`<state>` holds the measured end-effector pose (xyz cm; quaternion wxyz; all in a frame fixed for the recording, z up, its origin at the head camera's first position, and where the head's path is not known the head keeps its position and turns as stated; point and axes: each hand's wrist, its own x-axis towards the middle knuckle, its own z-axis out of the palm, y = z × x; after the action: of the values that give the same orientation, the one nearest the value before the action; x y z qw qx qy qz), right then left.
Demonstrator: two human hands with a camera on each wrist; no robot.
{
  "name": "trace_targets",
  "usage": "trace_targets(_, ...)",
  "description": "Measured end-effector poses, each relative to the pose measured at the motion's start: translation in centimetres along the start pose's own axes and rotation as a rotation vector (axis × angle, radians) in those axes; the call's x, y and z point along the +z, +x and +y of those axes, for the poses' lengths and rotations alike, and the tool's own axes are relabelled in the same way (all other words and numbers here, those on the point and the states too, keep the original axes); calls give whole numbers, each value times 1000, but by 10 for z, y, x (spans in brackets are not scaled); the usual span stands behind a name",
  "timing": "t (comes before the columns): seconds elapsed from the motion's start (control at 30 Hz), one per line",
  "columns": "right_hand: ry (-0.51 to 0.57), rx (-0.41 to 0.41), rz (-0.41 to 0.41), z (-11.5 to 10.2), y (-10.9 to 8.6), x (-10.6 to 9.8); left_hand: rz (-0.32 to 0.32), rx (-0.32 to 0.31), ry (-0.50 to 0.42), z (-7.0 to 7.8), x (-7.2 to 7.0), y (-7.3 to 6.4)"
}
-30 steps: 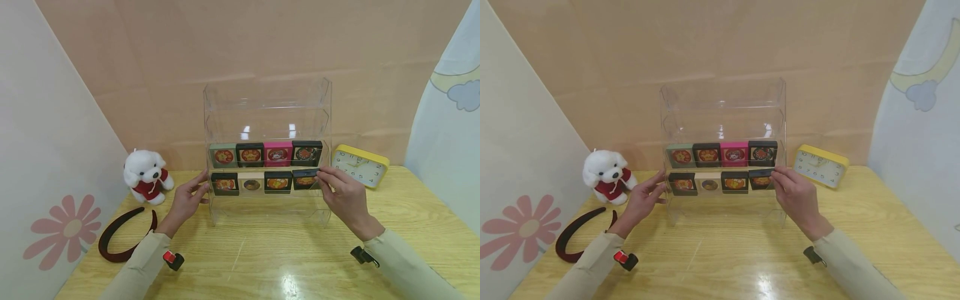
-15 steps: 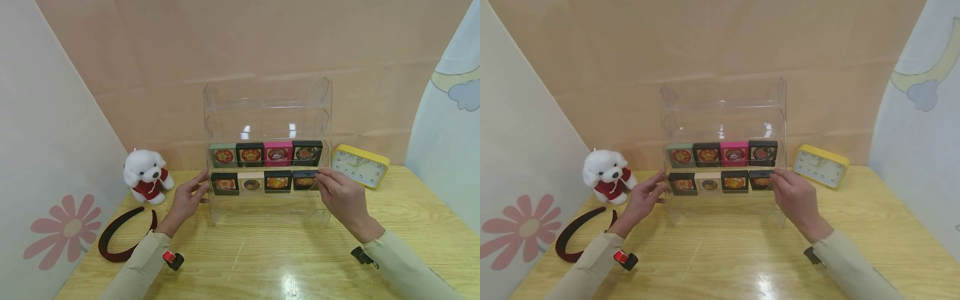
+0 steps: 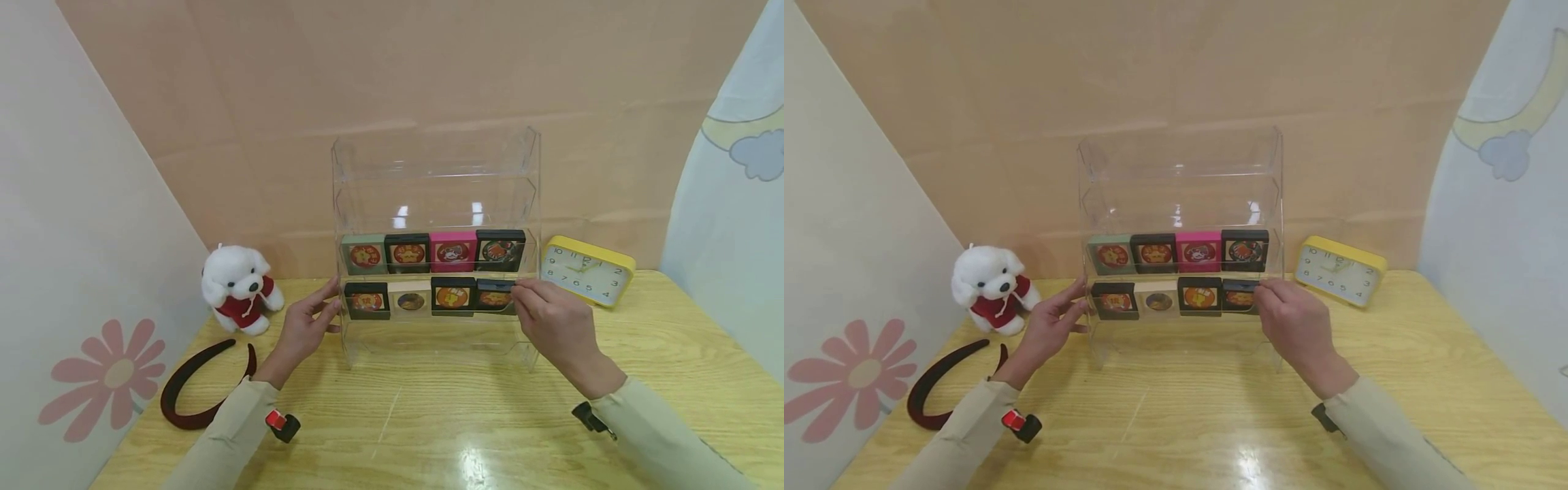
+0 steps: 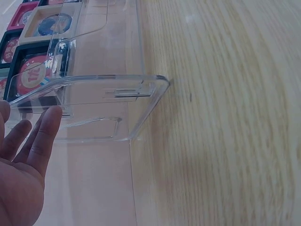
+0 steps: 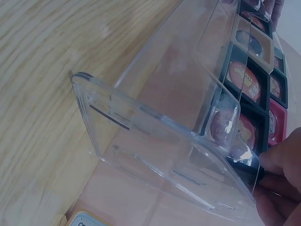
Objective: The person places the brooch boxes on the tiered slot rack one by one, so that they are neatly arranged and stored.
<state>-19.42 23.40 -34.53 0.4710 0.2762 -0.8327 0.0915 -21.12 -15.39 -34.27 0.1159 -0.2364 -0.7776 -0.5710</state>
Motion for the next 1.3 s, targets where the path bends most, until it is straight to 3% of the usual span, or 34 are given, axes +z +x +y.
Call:
trace_targets(0.17,-13,17,-31,-1,1,-1,1,4,1,0,0,0)
trace_targets(0.63,-10,42,27,-4,2,3,-3,0,-6,-2,1,0)
trace_targets(0.83,-11,34,16,-4,1,3,-2,3,7,-2,1,0)
trace_targets(1.1,-14,17,-23,-2,-3,4,-4,-42,62,1,1,-1)
trace_targets(1.17,-14,16,-29,-3,-4,6,-5,-51,79,0,2,-1)
trace_targets(1.3,-13,20,-55,-3,-7,8,0,-56,86,-19,1,-2)
